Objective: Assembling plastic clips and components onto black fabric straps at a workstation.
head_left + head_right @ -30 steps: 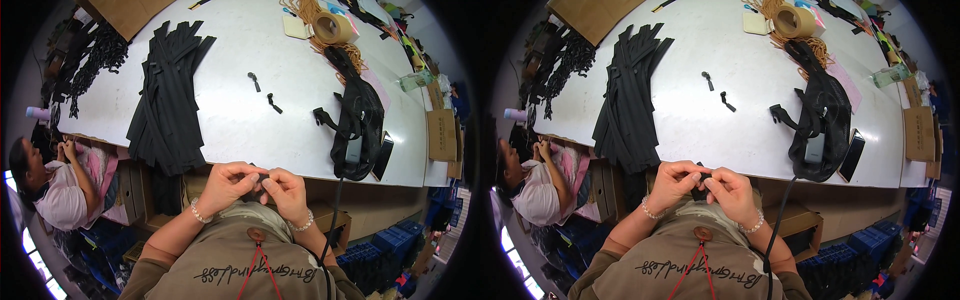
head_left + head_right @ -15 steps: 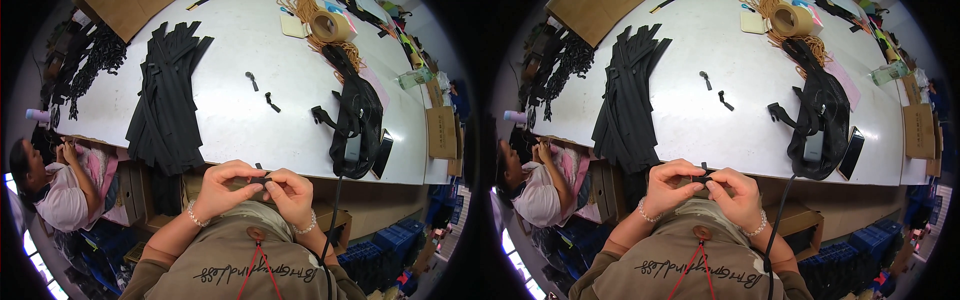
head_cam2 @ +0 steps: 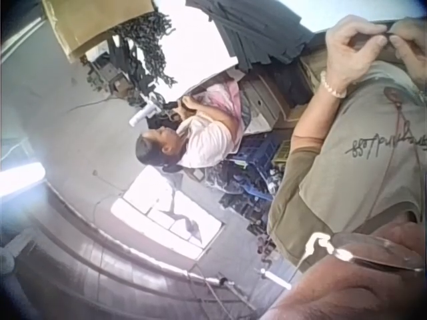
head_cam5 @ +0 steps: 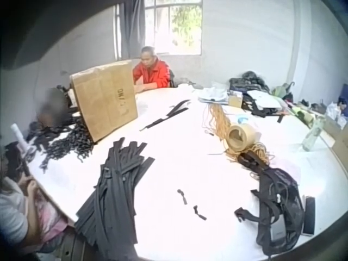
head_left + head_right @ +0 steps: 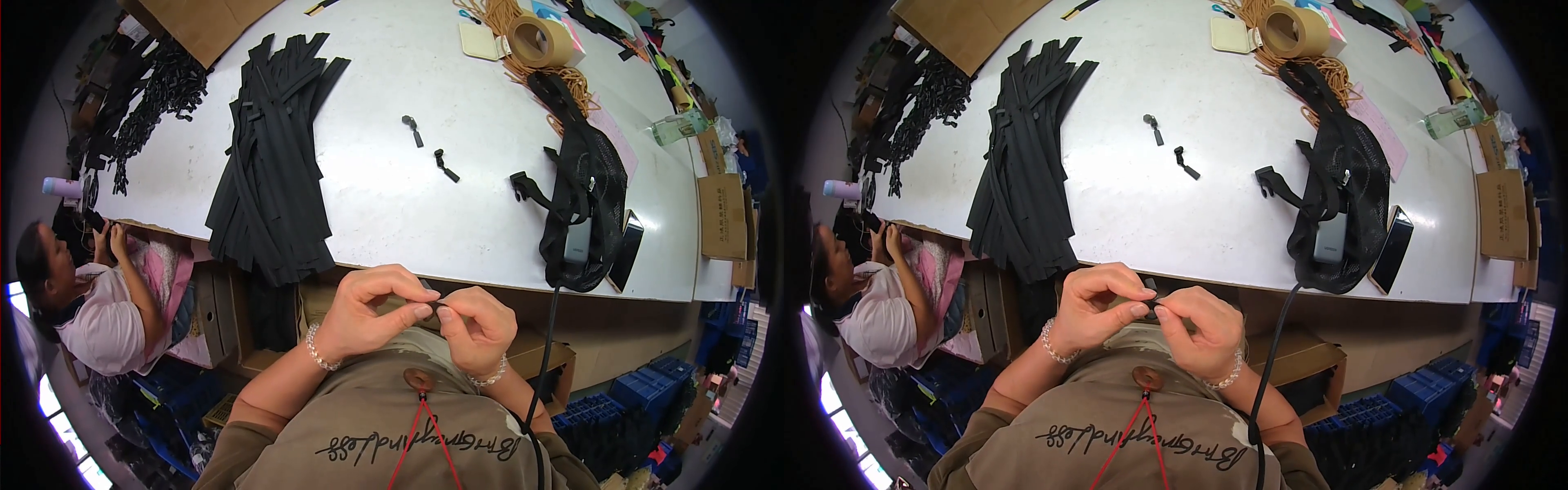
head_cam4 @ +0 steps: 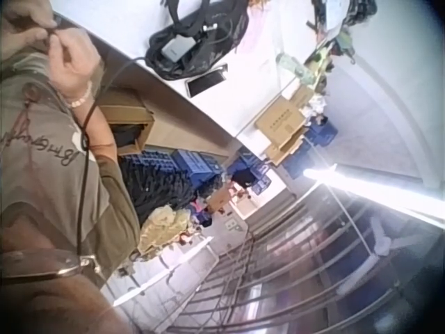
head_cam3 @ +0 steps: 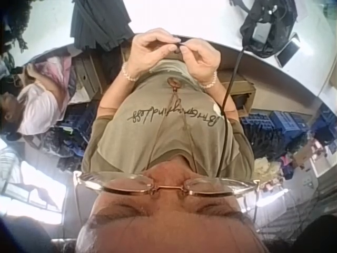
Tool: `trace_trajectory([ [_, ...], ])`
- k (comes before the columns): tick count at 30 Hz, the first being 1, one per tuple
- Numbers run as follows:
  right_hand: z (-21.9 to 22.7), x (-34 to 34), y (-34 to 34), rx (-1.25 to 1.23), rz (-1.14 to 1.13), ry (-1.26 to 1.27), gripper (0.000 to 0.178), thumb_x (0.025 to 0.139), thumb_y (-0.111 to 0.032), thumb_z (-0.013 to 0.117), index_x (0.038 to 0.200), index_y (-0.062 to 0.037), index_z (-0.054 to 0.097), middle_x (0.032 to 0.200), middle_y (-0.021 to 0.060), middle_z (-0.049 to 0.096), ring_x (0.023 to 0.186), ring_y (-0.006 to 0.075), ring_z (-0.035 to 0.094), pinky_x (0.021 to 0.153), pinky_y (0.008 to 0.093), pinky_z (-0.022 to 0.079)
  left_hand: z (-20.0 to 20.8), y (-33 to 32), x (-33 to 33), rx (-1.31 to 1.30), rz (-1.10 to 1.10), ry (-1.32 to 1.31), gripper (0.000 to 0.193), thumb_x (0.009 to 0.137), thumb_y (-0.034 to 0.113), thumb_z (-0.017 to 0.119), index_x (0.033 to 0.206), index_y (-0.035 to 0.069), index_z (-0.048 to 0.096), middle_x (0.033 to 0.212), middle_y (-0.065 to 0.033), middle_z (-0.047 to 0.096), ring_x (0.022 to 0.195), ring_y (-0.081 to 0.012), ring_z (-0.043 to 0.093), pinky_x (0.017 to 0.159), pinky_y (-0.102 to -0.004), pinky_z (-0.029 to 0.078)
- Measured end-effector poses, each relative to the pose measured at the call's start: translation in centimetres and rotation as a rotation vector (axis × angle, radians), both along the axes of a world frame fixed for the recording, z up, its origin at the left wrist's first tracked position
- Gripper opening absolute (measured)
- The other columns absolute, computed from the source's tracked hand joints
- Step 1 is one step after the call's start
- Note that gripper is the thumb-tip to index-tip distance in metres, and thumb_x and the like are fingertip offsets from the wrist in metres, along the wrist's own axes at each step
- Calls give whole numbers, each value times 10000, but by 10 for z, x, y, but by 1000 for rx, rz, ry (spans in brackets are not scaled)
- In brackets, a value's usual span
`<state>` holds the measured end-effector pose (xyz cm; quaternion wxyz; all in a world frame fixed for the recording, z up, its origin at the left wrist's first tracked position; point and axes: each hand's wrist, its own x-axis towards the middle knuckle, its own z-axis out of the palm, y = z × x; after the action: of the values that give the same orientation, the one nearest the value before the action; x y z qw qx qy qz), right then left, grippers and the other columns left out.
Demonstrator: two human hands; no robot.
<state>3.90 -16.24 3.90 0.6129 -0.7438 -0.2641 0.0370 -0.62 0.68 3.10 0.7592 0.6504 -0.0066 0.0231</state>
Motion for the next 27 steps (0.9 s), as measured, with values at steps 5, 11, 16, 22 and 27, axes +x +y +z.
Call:
trace_trajectory([
  [5, -8, -10, 0, 65, -65, 76, 41, 743, 53, 618, 744, 18, 598, 663, 80, 592, 556, 142, 564, 489, 241, 427, -2, -2, -1, 0, -23, -12, 151, 752, -32, 658, 896, 13, 669, 811, -73, 649, 729, -133, 606, 660, -239, 472],
  [11, -34, -19, -8, 80, -29, 472, 44, 859, 15, 555, 852, 47, 585, 759, 59, 599, 551, 55, 518, 483, 171, 414, -17, -10, -8, 83, -15, 194, 175, 768, -39, 666, 941, -16, 654, 869, -77, 645, 779, -102, 595, 692, -232, 488],
  [16, -59, -29, -14, 191, -76, 810, 68, 856, -1, 579, 906, 42, 595, 760, 51, 604, 535, 62, 516, 476, 178, 420, -55, -19, -25, -366, 111, 533, 141, 801, 11, 663, 939, 7, 630, 886, -34, 638, 779, -65, 591, 706, -198, 496],
  [22, -87, -30, -16, 212, -116, 913, 93, 835, -20, 618, 918, 22, 610, 705, 21, 591, 549, 48, 513, 483, 175, 412, -83, -25, -32, -420, 123, 714, 100, 823, 61, 655, 908, 15, 630, 841, -28, 649, 742, -61, 594, 667, -187, 489],
  [27, -99, -23, -12, 233, -125, 928, 88, 835, -12, 614, 920, 10, 609, 726, 37, 604, 572, 81, 548, 511, 201, 448, -88, -27, -23, -317, 181, 636, 108, 827, 74, 653, 906, 2, 642, 831, -34, 656, 733, -53, 588, 642, -180, 476],
])
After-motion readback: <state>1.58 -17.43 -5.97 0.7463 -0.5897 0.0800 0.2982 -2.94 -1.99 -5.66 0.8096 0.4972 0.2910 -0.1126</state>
